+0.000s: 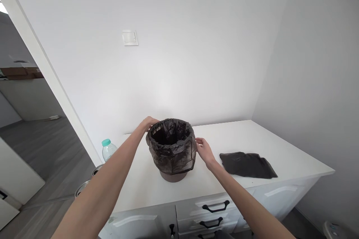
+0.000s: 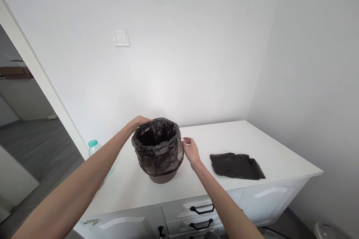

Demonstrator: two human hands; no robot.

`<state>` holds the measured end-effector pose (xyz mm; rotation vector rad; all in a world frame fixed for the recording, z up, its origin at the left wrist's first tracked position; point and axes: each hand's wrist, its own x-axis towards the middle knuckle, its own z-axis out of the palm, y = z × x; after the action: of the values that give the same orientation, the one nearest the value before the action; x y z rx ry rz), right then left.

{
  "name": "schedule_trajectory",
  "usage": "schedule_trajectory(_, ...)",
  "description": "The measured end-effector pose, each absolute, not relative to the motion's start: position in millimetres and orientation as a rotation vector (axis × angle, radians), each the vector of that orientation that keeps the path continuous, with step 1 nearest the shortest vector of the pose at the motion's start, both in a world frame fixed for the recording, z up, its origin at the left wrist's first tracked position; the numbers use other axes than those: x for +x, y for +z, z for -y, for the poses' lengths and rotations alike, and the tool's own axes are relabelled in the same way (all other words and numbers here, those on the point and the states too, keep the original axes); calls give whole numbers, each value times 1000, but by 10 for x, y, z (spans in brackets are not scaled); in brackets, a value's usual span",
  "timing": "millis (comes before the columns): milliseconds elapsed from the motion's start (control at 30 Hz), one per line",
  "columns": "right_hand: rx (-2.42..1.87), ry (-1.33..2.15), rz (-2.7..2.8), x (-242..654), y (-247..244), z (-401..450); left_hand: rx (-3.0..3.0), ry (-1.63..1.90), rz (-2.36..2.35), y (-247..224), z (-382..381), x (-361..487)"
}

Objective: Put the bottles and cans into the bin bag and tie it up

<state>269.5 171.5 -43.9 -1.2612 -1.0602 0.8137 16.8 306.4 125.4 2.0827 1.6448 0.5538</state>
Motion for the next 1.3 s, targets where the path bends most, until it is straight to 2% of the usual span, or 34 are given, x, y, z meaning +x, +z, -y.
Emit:
schedule_trajectory(133,-1328,779,1124,2787,-654,-1618,2125,471,-1797,1268,-3070,-161)
schedule_trajectory(400,-1388,696,1226,2829,-1184,-1316,2376,698,-1940,1525,-2519,-1112)
schedule_trajectory(567,-1403,637,1298,2824,-1404,-1226,2337,465,-2195,1361,-2059,-1744)
schedule_trajectory(700,-1408,606,1330,2847,-1471,-1265,2296,372,-2186,1149,-1856,-1893)
schedule_trajectory(800,-1404,587,1346,2853,-1493,-1289,2349,461,-2158,1147,-1766,-1780)
schedule_trajectory(867,-1404,575,1350,2849,-1496,-1294,2426,673,-2144,1291,-1673,-1606)
schedule_trajectory(1000,-1407,552,1348,2830,-1476,-1290,2536,1273,-2050,1868,-1313,-1023)
schedule_trajectory(1067,-1405,548,1347,2822,-1466,-1288,2611,1429,-1940,2152,-1105,-660)
schedule_trajectory(1167,-1401,545,1346,2821,-1470,-1294,2806,1246,-1727,2348,-933,-157)
schedule_trajectory(1300,-1399,537,1339,2832,-1497,-1319,2993,763,-1472,2150,-1068,293)
